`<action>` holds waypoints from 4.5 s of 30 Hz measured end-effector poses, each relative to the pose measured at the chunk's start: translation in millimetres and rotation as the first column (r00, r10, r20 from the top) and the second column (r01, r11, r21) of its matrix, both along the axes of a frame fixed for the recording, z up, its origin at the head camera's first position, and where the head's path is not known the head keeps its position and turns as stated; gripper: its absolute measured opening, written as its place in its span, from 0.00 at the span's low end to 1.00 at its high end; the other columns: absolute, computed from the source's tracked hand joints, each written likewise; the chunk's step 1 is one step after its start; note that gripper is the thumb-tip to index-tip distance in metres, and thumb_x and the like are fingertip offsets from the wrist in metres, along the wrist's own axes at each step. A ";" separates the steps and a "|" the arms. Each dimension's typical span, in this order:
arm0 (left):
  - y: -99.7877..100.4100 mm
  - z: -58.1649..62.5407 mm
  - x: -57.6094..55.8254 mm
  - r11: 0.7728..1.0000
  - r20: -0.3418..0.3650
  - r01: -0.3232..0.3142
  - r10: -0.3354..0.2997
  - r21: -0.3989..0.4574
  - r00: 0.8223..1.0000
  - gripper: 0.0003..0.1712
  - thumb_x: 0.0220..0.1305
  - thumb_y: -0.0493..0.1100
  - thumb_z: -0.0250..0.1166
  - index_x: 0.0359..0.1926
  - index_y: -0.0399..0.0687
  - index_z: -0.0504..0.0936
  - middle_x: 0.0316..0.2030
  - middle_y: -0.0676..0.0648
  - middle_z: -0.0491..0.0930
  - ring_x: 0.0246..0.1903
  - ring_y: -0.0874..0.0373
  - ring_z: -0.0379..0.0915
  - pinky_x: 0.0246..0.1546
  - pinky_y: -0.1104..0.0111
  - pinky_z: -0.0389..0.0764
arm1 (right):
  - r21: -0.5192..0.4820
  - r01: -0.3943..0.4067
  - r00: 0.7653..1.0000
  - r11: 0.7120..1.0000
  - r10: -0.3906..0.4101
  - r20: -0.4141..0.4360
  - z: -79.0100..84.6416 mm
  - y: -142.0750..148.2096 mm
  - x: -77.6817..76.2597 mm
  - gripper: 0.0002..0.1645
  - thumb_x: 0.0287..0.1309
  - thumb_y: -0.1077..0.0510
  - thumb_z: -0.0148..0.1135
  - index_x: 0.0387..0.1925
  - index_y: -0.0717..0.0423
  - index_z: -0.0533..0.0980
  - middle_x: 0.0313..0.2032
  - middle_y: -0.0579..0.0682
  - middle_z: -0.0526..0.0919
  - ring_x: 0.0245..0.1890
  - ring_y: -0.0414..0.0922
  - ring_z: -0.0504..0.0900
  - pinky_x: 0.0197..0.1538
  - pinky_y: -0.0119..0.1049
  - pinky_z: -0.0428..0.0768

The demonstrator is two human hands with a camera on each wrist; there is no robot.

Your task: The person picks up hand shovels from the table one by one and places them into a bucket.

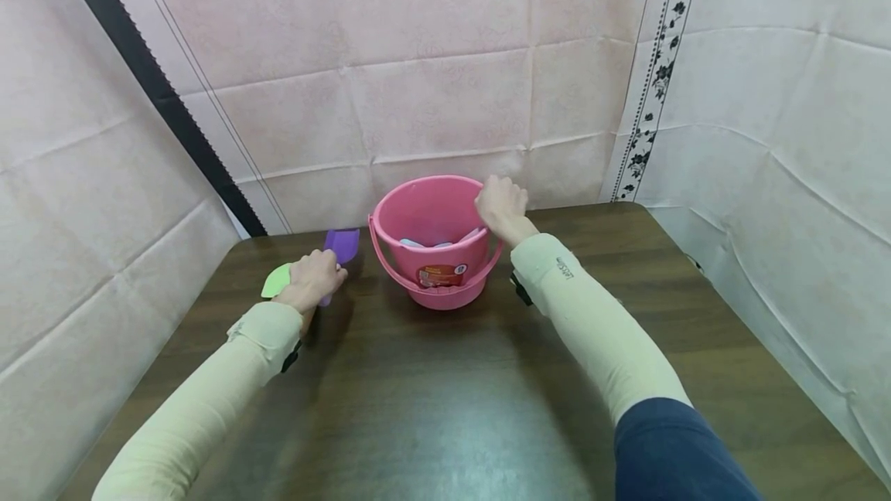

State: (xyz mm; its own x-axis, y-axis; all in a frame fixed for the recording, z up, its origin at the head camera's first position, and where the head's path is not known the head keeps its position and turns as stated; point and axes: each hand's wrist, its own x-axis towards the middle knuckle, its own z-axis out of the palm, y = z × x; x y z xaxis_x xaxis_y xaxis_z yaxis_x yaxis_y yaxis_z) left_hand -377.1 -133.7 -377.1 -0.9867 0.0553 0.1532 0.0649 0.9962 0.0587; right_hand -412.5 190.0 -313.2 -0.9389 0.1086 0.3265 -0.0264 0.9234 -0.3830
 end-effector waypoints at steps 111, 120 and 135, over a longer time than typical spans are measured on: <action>12.3 55.3 0.9 0.996 -0.050 0.056 -0.059 -0.063 0.997 0.13 0.55 0.47 0.56 0.21 0.44 0.74 0.22 0.44 0.74 0.22 0.48 0.73 0.17 0.58 0.68 | -0.020 0.002 1.000 1.000 -0.002 -0.012 1.9 0.4 1.6 0.15 0.59 0.53 0.43 0.30 0.53 0.76 0.32 0.57 0.79 0.32 0.54 0.78 0.34 0.49 0.72; 28.7 69.8 0.5 0.994 -0.055 0.091 -0.094 -0.063 0.994 0.12 0.54 0.45 0.54 0.20 0.44 0.74 0.22 0.44 0.74 0.24 0.48 0.73 0.20 0.56 0.70 | -0.017 0.003 1.000 1.000 -0.003 -0.009 0.2 1.8 2.0 0.15 0.59 0.53 0.43 0.30 0.53 0.76 0.33 0.57 0.79 0.34 0.55 0.79 0.35 0.49 0.73; 60.8 95.7 8.2 0.984 -0.066 0.147 -0.154 -0.101 0.986 0.17 0.60 0.50 0.52 0.27 0.42 0.77 0.32 0.40 0.79 0.33 0.44 0.77 0.29 0.52 0.75 | -0.018 0.015 1.000 1.000 -0.016 -0.025 -1.3 2.0 -1.1 0.16 0.59 0.53 0.42 0.27 0.53 0.76 0.33 0.58 0.79 0.33 0.56 0.79 0.33 0.50 0.72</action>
State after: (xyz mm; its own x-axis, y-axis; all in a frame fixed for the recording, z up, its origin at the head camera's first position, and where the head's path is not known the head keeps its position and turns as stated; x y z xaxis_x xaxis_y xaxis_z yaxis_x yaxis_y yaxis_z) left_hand -368.9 -72.9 -281.4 -0.9523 0.2199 0.2117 0.2148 0.9755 -0.0468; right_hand -413.7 191.9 -314.5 -0.9285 0.1294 0.3481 -0.0219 0.9167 -0.3990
